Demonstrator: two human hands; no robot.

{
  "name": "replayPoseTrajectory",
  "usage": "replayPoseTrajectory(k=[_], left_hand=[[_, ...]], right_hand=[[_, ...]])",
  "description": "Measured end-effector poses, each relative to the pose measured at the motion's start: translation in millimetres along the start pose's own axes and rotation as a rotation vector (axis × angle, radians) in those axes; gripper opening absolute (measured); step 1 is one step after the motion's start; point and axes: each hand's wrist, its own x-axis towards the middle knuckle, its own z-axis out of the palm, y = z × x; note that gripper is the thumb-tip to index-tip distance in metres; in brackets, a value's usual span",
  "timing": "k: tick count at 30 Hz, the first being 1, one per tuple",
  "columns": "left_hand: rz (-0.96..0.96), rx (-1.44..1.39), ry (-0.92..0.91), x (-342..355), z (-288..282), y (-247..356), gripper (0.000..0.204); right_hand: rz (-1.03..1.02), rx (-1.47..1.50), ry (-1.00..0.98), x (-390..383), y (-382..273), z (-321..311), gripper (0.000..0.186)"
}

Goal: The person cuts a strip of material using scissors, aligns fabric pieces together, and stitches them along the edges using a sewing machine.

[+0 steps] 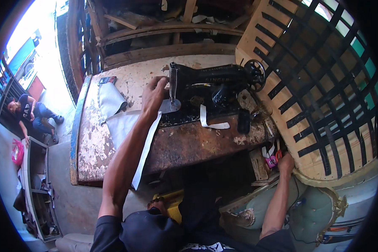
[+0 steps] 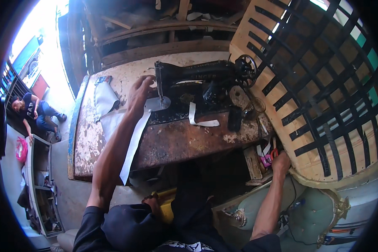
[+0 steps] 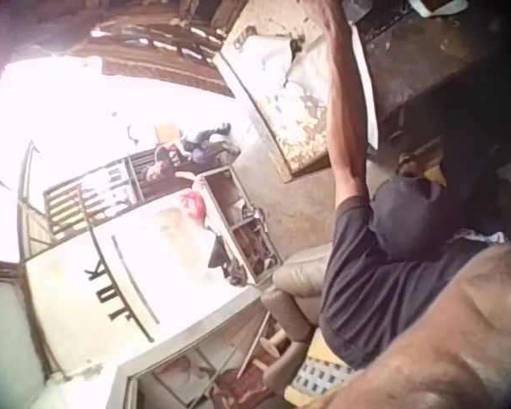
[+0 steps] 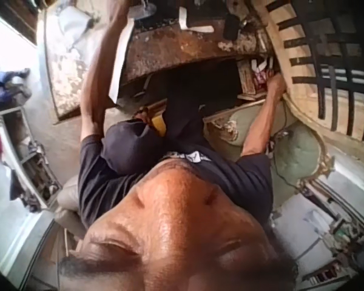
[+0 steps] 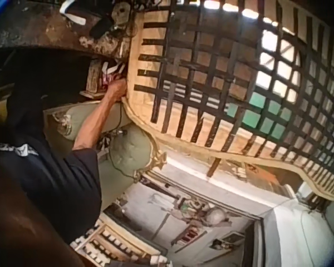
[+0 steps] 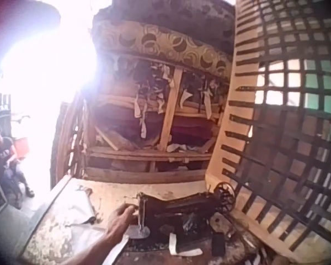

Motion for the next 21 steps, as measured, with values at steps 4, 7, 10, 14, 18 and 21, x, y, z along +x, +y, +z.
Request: replayPoseTrajectory(k=[4, 7, 10, 14, 18, 21], left_hand=[[0.118, 0.029, 0.068, 0.6, 6.1, -8.3, 0.046], [0.409, 0.397, 0.108, -9.6, 8.0, -8.4, 0.041], [0.149, 0.239, 0.091, 7.3, 11.4, 5.2, 0.049], [0.024, 0.019, 0.017, 27.0, 5.1, -10.6, 0.047], [-0.033, -0.231, 0.005, 22.4, -0.1, -12.1, 0.045], [-0.016, -0.382, -0.045, 29.2, 5.0, -18.4, 0.047]], right_hand=[[0.015, -0.072, -0.024, 4.8, 2.3, 2.1, 0.025], [-0.017, -0.101, -0.055, 6.1, 8.1, -8.3, 0.03], [0.02, -0.07, -0.095, -3.1, -10.0, -34.6, 0.032], [0.016, -0.063, -0.15, -26.3, -40.1, -81.3, 0.038], [0.027, -0.037, -0.172, -57.2, -40.2, -121.3, 0.048], [0.054, 0.067, -0.154, -86.3, -38.4, -147.5, 0.054]])
